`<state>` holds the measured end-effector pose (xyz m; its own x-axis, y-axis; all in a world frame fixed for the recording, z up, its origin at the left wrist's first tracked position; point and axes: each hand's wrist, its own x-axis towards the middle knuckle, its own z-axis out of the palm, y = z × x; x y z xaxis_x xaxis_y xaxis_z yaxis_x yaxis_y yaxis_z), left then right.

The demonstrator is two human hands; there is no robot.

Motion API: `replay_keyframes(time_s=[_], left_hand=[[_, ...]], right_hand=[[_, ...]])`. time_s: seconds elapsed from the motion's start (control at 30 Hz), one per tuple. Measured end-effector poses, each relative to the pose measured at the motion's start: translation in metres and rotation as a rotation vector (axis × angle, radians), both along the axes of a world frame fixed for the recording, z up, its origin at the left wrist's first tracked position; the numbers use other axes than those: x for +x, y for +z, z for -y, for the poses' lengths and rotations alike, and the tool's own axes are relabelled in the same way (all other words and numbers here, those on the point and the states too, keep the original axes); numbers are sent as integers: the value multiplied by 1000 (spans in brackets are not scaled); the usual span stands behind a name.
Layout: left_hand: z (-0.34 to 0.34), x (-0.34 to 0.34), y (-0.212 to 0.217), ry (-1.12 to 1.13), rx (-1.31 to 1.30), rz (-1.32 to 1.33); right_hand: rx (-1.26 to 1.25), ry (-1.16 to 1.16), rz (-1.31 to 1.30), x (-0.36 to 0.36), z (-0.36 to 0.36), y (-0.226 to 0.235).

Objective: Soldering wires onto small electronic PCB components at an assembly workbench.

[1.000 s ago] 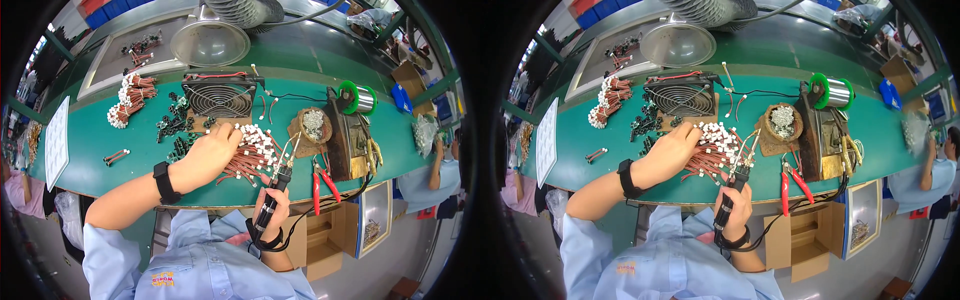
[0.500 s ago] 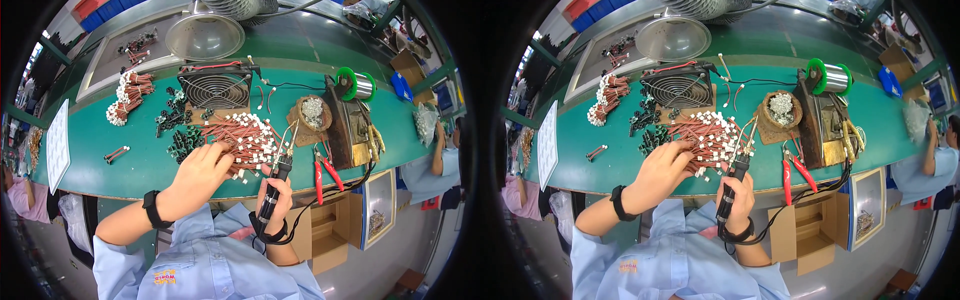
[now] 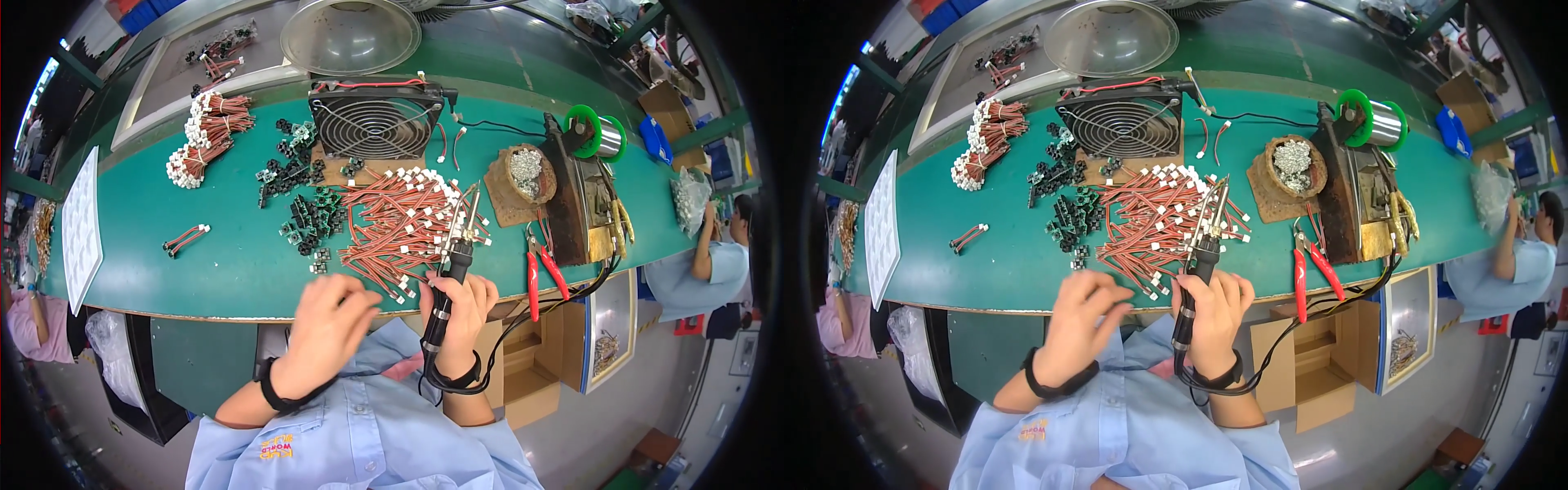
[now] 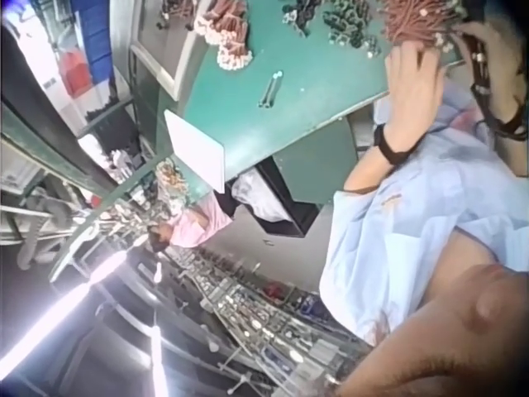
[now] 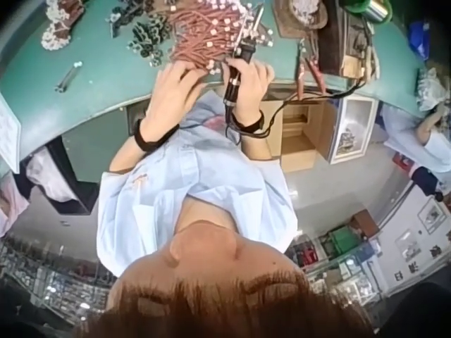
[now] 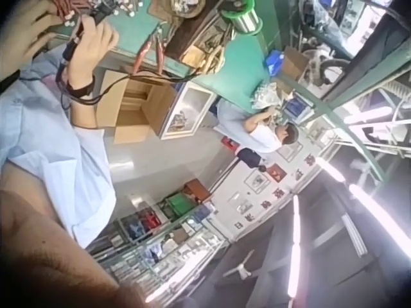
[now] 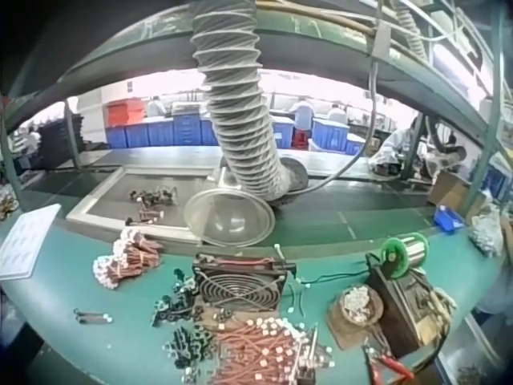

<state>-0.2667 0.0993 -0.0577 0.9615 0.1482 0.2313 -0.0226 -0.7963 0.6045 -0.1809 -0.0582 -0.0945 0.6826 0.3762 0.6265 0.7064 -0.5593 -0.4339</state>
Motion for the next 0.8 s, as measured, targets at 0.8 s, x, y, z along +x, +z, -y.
replay_keyframes(time_s=[0.8], left_hand=[[-12,4,24,-67,-707,32]], right_hand=[[413,194,-284,-26,3,43]])
